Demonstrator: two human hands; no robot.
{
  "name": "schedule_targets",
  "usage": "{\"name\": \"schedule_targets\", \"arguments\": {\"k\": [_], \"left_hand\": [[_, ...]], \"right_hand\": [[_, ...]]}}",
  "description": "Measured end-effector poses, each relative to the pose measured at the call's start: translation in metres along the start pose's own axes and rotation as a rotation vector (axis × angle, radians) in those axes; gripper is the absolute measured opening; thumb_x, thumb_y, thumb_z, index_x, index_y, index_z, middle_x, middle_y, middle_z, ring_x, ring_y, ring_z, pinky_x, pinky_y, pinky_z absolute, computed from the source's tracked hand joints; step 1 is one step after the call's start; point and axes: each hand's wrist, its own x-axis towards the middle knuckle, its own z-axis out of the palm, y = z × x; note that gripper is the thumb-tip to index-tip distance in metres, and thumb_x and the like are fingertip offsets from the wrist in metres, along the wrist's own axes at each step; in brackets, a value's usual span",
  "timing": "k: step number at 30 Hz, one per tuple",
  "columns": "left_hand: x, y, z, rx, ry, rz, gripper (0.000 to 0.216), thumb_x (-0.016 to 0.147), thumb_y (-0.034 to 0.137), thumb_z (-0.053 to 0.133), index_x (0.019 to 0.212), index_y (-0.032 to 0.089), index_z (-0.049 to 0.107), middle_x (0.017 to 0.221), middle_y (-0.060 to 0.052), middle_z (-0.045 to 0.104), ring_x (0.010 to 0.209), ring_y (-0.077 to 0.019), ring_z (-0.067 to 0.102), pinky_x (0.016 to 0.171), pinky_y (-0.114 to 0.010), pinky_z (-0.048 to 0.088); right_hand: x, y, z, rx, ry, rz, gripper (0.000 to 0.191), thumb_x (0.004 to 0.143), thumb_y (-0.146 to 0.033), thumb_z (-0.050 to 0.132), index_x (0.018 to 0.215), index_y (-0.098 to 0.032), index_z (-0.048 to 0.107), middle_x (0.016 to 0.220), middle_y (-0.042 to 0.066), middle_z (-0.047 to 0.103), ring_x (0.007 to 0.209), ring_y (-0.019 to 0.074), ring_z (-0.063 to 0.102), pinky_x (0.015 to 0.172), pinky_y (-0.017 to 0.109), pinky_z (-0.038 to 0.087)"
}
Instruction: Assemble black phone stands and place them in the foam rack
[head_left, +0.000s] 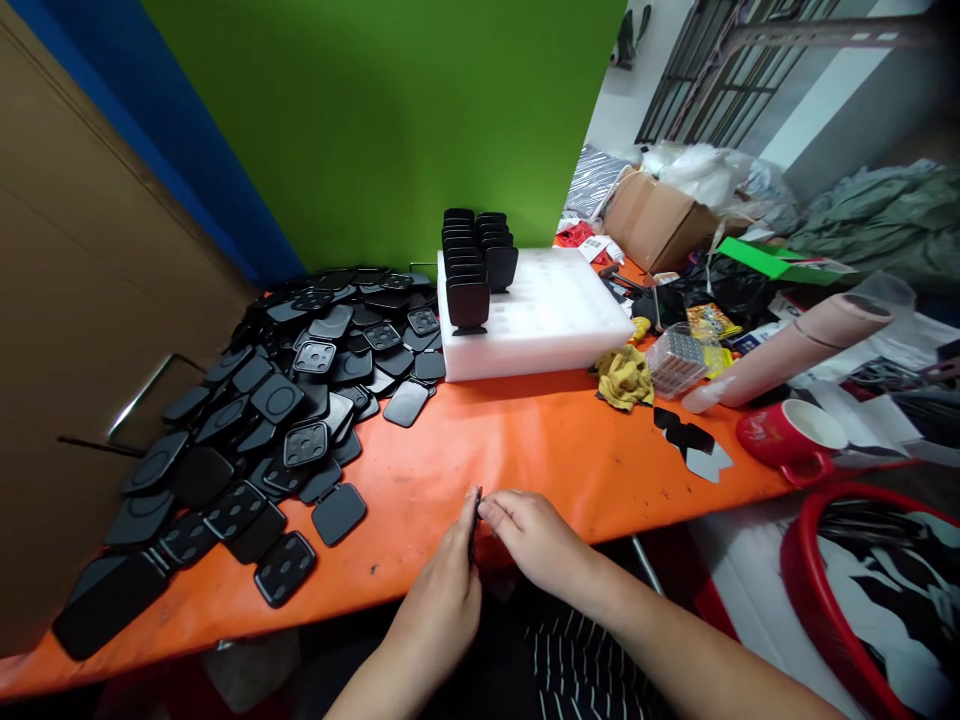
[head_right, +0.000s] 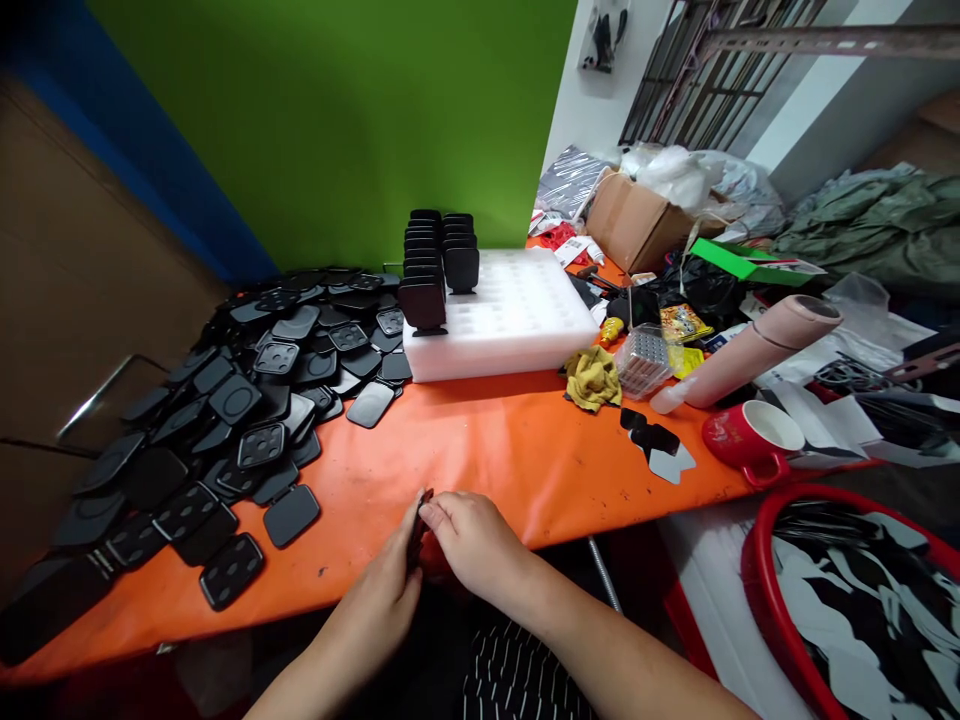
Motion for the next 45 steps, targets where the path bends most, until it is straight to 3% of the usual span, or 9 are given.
{"name": "schedule_targets", "arguments": {"k": [5,9,13,17,28,33,36,40,45], "left_hand": [[-0.007,0.004,-0.001,0.078,-0.025,0.032,0.055,0.078,0.012,0.046,0.131,0.021,0.039,0.13,-0.01,0.046,0.117,-0.0275,0.044,0.101,-0.043,0.026],[-0.01,0.009,0.004,0.134,-0.072,0.012,0.048,0.082,0.021,0.047,0.13,0.021,0.041,0.124,-0.012,0.052,0.111,-0.0298,0.049,0.096,-0.043,0.033],[-0.002,0.019,0.002,-0.053,-0.008,-0.028,0.043,0.084,0.034,0.047,0.126,0.02,0.044,0.119,-0.01,0.056,0.109,-0.0271,0.051,0.092,-0.038,0.039],[0.007,0.025,-0.006,-0.223,0.054,-0.112,0.037,0.085,0.04,0.046,0.112,0.016,0.055,0.109,-0.01,0.062,0.098,-0.0266,0.058,0.086,-0.036,0.044],[-0.005,0.029,-0.017,0.342,0.014,0.296,0.039,0.083,0.017,0.045,0.119,0.029,0.053,0.116,0.0,0.06,0.105,-0.0199,0.055,0.091,-0.03,0.043],[-0.005,0.023,-0.015,0.547,0.022,0.496,0.05,0.079,0.008,0.043,0.125,0.026,0.046,0.107,-0.003,0.064,0.097,-0.0179,0.059,0.084,-0.03,0.046],[0.003,0.025,-0.014,0.465,0.092,0.388,0.039,0.082,0.014,0.043,0.119,0.026,0.052,0.098,-0.002,0.066,0.089,-0.0171,0.061,0.078,-0.027,0.048],[0.017,0.03,-0.019,0.114,0.282,0.07,0.024,0.083,0.035,0.049,0.093,0.016,0.061,0.08,-0.004,0.067,0.072,-0.0178,0.062,0.062,-0.025,0.048],[0.015,0.031,-0.02,-0.019,0.21,0.088,0.023,0.083,0.034,0.05,0.089,0.015,0.06,0.071,-0.001,0.064,0.068,-0.0158,0.06,0.063,-0.024,0.048]], "right_hand": [[-0.005,-0.006,-0.004,-0.044,-0.046,0.042,0.028,0.085,-0.035,0.045,0.066,-0.017,0.054,0.065,0.0,0.055,0.061,0.011,0.048,0.057,0.022,0.034],[-0.006,-0.004,0.004,0.207,-0.004,0.109,0.028,0.08,-0.039,0.05,0.064,-0.016,0.052,0.06,-0.002,0.05,0.057,0.0097,0.045,0.053,0.021,0.035],[-0.007,-0.004,0.005,0.462,-0.037,0.088,0.033,0.08,-0.047,0.047,0.072,-0.016,0.054,0.062,-0.002,0.047,0.056,0.0091,0.043,0.053,0.021,0.035],[-0.01,-0.006,0.001,0.711,-0.059,0.228,0.036,0.084,-0.049,0.04,0.076,-0.016,0.051,0.055,-0.007,0.033,0.044,0.0049,0.025,0.042,0.018,0.021],[-0.019,-0.008,-0.007,1.072,-0.304,0.517,0.029,0.08,-0.044,0.052,0.076,-0.016,0.046,0.063,-0.005,0.039,0.041,0.0008,0.018,0.037,0.015,0.008],[-0.016,0.001,0.0,1.135,-0.198,0.56,0.028,0.077,-0.037,0.056,0.064,-0.015,0.045,0.052,-0.007,0.037,0.039,0.0014,0.017,0.036,0.016,0.009],[-0.014,-0.002,0.006,1.186,-0.11,0.519,0.026,0.078,-0.037,0.056,0.066,-0.014,0.049,0.05,-0.007,0.036,0.038,0.0016,0.018,0.036,0.016,0.011],[-0.014,-0.012,0.005,1.276,-0.198,0.492,0.031,0.081,-0.047,0.049,0.085,-0.016,0.054,0.054,-0.007,0.037,0.038,0.0009,0.019,0.036,0.014,0.01],[-0.016,-0.013,0.006,1.283,-0.301,0.579,0.021,0.082,-0.035,0.053,0.084,-0.013,0.053,0.063,-0.004,0.041,0.041,-0.0008,0.025,0.036,0.011,0.011]]}}
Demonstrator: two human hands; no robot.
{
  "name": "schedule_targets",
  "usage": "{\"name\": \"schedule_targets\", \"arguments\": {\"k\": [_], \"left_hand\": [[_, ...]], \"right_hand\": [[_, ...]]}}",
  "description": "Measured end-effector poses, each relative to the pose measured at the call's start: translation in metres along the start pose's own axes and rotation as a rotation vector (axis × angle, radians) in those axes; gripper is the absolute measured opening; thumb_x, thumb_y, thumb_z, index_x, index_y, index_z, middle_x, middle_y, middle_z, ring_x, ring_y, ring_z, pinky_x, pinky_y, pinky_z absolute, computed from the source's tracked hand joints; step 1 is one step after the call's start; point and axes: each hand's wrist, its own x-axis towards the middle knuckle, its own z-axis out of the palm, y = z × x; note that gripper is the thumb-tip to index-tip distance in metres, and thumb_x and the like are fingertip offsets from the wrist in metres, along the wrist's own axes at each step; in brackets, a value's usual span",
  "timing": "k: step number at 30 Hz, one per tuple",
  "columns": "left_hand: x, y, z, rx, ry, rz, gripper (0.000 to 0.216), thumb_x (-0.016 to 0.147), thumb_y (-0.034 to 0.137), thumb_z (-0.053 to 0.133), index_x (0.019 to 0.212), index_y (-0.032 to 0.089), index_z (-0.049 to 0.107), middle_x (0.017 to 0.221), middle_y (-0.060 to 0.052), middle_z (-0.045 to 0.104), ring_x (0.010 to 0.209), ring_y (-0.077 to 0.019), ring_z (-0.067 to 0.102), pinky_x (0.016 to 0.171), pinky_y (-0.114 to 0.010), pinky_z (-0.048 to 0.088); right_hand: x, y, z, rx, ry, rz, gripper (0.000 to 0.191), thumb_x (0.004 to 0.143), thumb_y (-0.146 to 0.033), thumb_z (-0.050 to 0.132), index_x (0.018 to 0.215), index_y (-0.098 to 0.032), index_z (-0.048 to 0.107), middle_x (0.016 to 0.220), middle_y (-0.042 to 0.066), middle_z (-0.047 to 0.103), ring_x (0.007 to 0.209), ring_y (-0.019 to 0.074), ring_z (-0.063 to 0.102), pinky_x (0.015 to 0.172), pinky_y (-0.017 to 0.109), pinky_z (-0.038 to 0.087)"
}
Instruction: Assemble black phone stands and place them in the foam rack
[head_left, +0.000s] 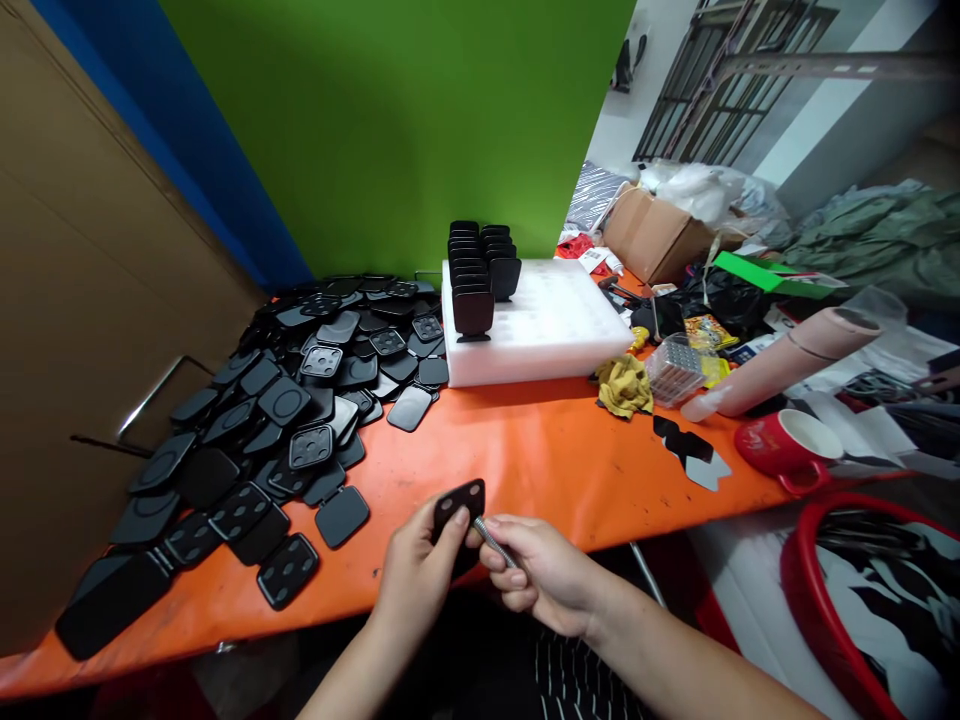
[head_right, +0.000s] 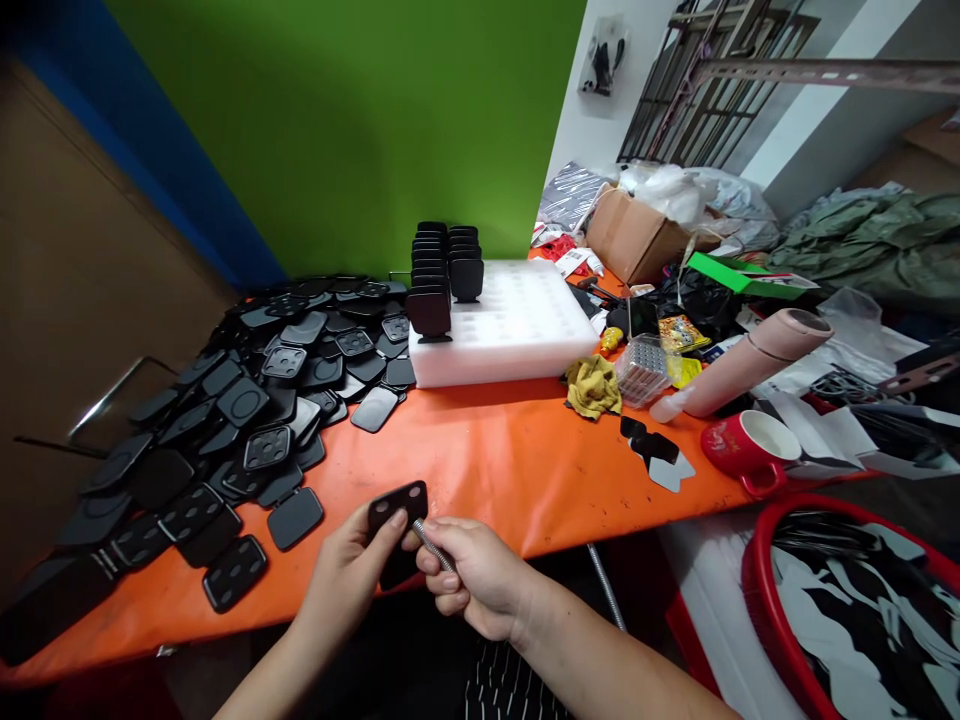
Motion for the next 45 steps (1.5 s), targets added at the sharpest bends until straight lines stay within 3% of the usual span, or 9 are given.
{"name": "schedule_targets", "arguments": {"k": [11,16,20,25,28,32,35,41,45], "left_hand": [[-0.021,-0.015,0.001,0.207,-0.149,0.481,0.042,0.081,0.007,0.049,0.117,0.03,0.052,0.111,-0.001,0.063,0.098,-0.015,0.06,0.085,-0.026,0.047],[-0.02,-0.015,0.01,0.134,-0.138,0.499,0.04,0.081,0.009,0.05,0.116,0.028,0.052,0.109,-0.001,0.063,0.098,-0.0158,0.06,0.085,-0.028,0.047],[0.007,-0.013,0.021,0.142,-0.07,0.28,0.023,0.086,0.021,0.045,0.106,0.022,0.057,0.098,-0.003,0.067,0.088,-0.0158,0.063,0.078,-0.026,0.049],[0.08,-0.02,0.029,0.225,-0.016,0.164,0.032,0.081,0.026,0.051,0.112,0.017,0.052,0.091,-0.006,0.068,0.08,-0.0177,0.064,0.068,-0.027,0.051],[0.096,-0.023,0.007,0.328,0.01,0.156,0.051,0.077,0.027,0.057,0.125,0.018,0.043,0.109,-0.01,0.062,0.096,-0.0213,0.059,0.079,-0.031,0.048],[0.064,-0.029,-0.046,0.525,0.094,0.157,0.043,0.082,0.035,0.047,0.123,0.021,0.046,0.128,-0.011,0.048,0.12,-0.0266,0.039,0.101,-0.046,0.025],[0.035,-0.04,-0.073,0.835,0.16,0.065,0.045,0.084,0.04,0.041,0.122,0.016,0.047,0.133,-0.015,0.04,0.127,-0.0336,0.024,0.097,-0.064,0.009],[0.016,-0.051,-0.067,1.267,0.111,0.115,0.049,0.086,0.042,0.035,0.123,0.012,0.046,0.13,-0.015,0.044,0.12,-0.0296,0.036,0.094,-0.048,0.032],[0.009,-0.047,-0.062,1.248,0.055,0.182,0.044,0.085,0.041,0.038,0.117,0.014,0.051,0.12,-0.013,0.051,0.11,-0.0278,0.045,0.088,-0.042,0.039]], "right_hand": [[-0.001,-0.003,-0.012,0.358,-0.022,0.31,0.017,0.081,-0.031,0.052,0.078,-0.014,0.052,0.053,-0.005,0.044,0.035,0.0005,0.026,0.031,0.01,0.012],[-0.002,0.002,-0.009,0.433,0.127,0.175,0.024,0.079,-0.032,0.053,0.063,-0.015,0.047,0.043,-0.008,0.035,0.031,0.001,0.023,0.031,0.012,0.013],[0.001,-0.006,-0.011,0.418,0.134,0.013,0.02,0.079,-0.032,0.053,0.069,-0.015,0.05,0.046,-0.009,0.034,0.033,0.0004,0.023,0.032,0.012,0.014],[0.004,-0.014,-0.02,0.281,0.197,-0.196,0.022,0.081,-0.036,0.052,0.074,-0.015,0.051,0.048,-0.009,0.033,0.035,0.0012,0.022,0.033,0.014,0.014],[0.0,-0.01,-0.031,0.217,0.255,-0.218,0.024,0.08,-0.038,0.052,0.074,-0.015,0.051,0.049,-0.008,0.033,0.035,0.0015,0.022,0.033,0.015,0.014],[-0.007,-0.004,-0.049,0.153,0.328,-0.267,0.025,0.08,-0.04,0.052,0.076,-0.015,0.051,0.052,-0.008,0.032,0.037,0.0016,0.021,0.034,0.015,0.016],[-0.007,-0.003,-0.055,0.091,0.369,-0.27,0.026,0.081,-0.041,0.051,0.076,-0.015,0.051,0.053,-0.008,0.032,0.038,0.002,0.02,0.035,0.015,0.016],[0.007,0.0,-0.045,-0.211,0.347,-0.324,0.034,0.081,-0.05,0.047,0.08,-0.016,0.052,0.056,-0.006,0.034,0.041,0.0039,0.021,0.038,0.017,0.017],[0.018,-0.009,-0.046,-0.815,0.468,-0.531,0.03,0.077,-0.047,0.052,0.078,-0.018,0.054,0.067,-0.001,0.051,0.056,0.0099,0.044,0.052,0.022,0.034]]}}
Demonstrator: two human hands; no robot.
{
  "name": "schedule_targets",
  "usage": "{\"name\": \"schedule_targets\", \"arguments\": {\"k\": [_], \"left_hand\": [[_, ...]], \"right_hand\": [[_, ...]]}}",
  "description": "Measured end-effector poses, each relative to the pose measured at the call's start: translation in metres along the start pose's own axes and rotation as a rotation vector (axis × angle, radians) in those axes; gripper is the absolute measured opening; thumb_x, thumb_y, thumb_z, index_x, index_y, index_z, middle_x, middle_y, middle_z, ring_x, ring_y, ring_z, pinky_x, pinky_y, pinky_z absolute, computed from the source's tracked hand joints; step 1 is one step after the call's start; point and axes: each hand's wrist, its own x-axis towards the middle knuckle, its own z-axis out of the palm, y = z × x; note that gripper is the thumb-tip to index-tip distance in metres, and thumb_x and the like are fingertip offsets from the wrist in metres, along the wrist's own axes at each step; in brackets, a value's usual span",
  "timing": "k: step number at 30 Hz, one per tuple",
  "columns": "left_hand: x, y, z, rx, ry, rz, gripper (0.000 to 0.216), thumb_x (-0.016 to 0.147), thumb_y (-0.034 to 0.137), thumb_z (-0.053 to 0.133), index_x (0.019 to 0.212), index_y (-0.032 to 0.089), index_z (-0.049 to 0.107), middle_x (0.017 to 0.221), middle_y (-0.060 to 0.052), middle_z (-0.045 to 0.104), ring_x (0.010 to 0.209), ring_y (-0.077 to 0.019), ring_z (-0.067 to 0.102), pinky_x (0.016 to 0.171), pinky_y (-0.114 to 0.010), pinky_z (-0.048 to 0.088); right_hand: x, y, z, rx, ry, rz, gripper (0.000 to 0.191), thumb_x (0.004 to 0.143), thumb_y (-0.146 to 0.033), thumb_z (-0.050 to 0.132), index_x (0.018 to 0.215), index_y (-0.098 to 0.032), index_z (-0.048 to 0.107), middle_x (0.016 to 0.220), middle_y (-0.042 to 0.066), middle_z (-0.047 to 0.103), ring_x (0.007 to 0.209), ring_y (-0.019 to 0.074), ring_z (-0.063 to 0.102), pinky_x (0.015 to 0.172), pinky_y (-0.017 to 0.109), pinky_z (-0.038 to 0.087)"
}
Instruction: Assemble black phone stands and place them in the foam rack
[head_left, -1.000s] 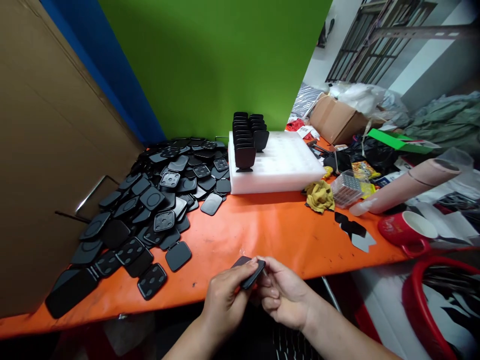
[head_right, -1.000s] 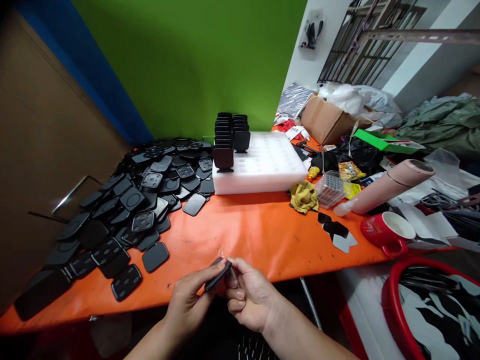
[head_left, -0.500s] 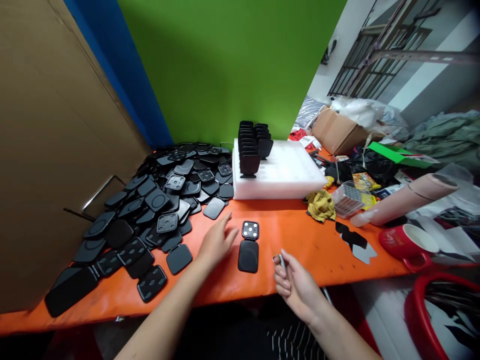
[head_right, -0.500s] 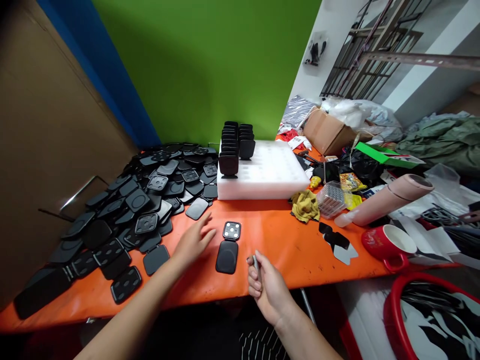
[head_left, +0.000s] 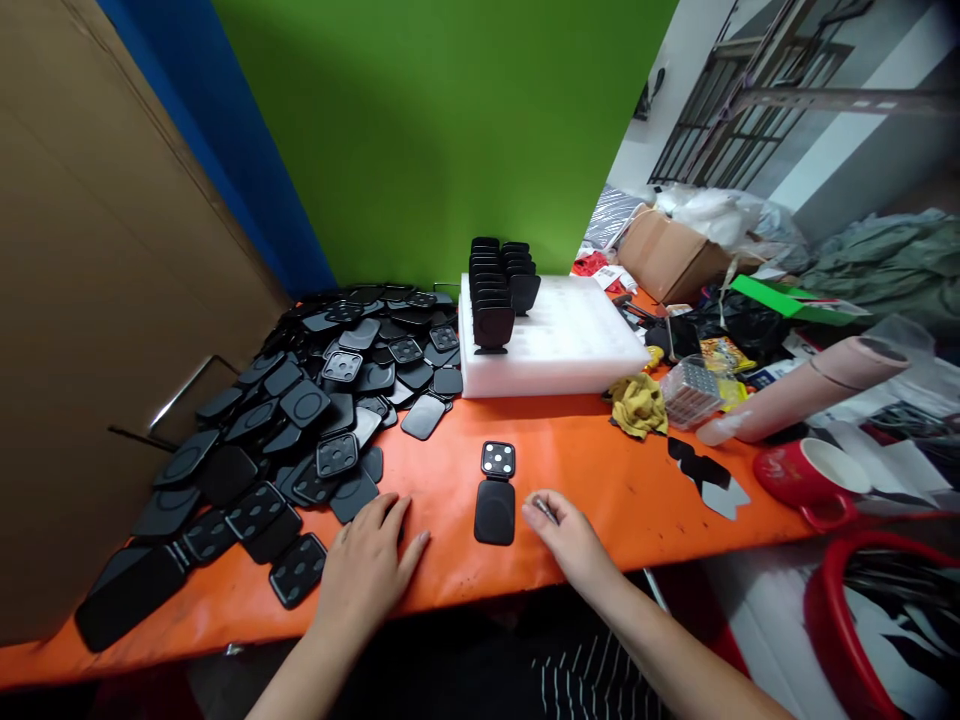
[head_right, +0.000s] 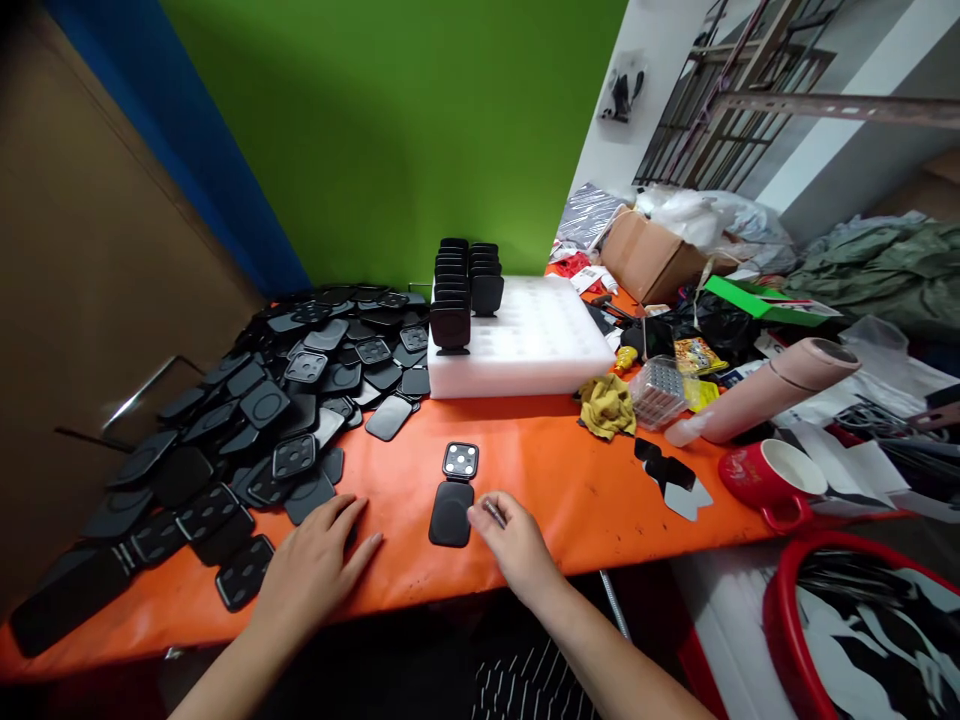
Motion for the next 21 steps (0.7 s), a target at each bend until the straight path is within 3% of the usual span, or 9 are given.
{"name": "schedule_targets", "arguments": {"k": [2,4,7,10,13,16,19,21], "left_hand": [[-0.007,0.0,0.0,-0.026,-0.009,0.045,0.043,0.084,0.04,0.042,0.116,0.014,0.052,0.117,-0.012,0.053,0.109,-0.0275,0.046,0.088,-0.041,0.039],[-0.015,0.001,0.001,-0.049,-0.025,0.094,0.043,0.082,0.041,0.045,0.115,0.014,0.053,0.115,-0.012,0.054,0.108,-0.0274,0.047,0.09,-0.041,0.038],[-0.031,0.003,0.004,-0.055,-0.044,0.148,0.047,0.08,0.044,0.048,0.115,0.015,0.053,0.116,-0.011,0.055,0.108,-0.0278,0.047,0.091,-0.042,0.04],[-0.049,0.006,0.009,-0.042,-0.045,0.202,0.049,0.077,0.042,0.053,0.119,0.018,0.05,0.12,-0.009,0.054,0.109,-0.0278,0.048,0.09,-0.041,0.042],[-0.062,0.007,0.015,-0.026,-0.024,0.292,0.046,0.077,0.023,0.051,0.123,0.024,0.047,0.122,-0.004,0.054,0.109,-0.0254,0.05,0.089,-0.039,0.044],[-0.066,0.001,0.013,-0.049,0.037,0.396,0.057,0.072,0.006,0.043,0.125,0.027,0.045,0.123,-0.001,0.054,0.107,-0.0222,0.052,0.088,-0.034,0.045],[-0.061,-0.009,-0.001,-0.177,0.145,0.433,0.058,0.072,0.004,0.041,0.125,0.026,0.045,0.119,-0.002,0.057,0.102,-0.0201,0.055,0.088,-0.031,0.045],[-0.052,-0.018,-0.019,-0.318,0.251,0.314,0.044,0.077,0.011,0.046,0.117,0.026,0.052,0.107,-0.002,0.063,0.093,-0.0194,0.059,0.083,-0.03,0.047]], "right_hand": [[0.012,0.001,-0.003,-0.37,0.055,-0.115,0.026,0.077,-0.045,0.054,0.082,-0.02,0.057,0.081,0.003,0.059,0.072,0.0162,0.052,0.065,0.026,0.036],[0.025,0.003,-0.004,-0.661,0.094,-0.139,0.026,0.078,-0.044,0.052,0.088,-0.021,0.059,0.089,0.005,0.062,0.081,0.0204,0.055,0.069,0.029,0.035],[0.042,0.004,0.001,-0.857,0.078,-0.153,0.027,0.079,-0.044,0.052,0.093,-0.021,0.059,0.093,0.006,0.063,0.085,0.022,0.057,0.068,0.029,0.035],[0.049,0.003,0.008,-0.893,0.006,-0.222,0.025,0.081,-0.041,0.05,0.096,-0.023,0.059,0.094,0.005,0.064,0.086,0.021,0.058,0.067,0.027,0.035],[0.05,0.001,0.011,-0.893,-0.032,-0.26,0.023,0.082,-0.039,0.05,0.097,-0.025,0.059,0.095,0.003,0.064,0.087,0.021,0.058,0.066,0.027,0.035],[0.048,0.002,0.01,-0.844,-0.002,-0.247,0.024,0.081,-0.038,0.051,0.098,-0.024,0.059,0.094,0.004,0.064,0.087,0.0207,0.057,0.069,0.028,0.037],[0.043,0.006,0.007,-0.726,0.075,-0.256,0.024,0.085,-0.036,0.043,0.096,-0.021,0.059,0.093,0.006,0.063,0.087,0.0194,0.057,0.073,0.028,0.038],[0.038,0.008,0.005,-0.625,0.102,-0.29,0.027,0.087,-0.034,0.038,0.095,-0.02,0.059,0.093,0.007,0.062,0.088,0.0189,0.056,0.075,0.028,0.04]]}}
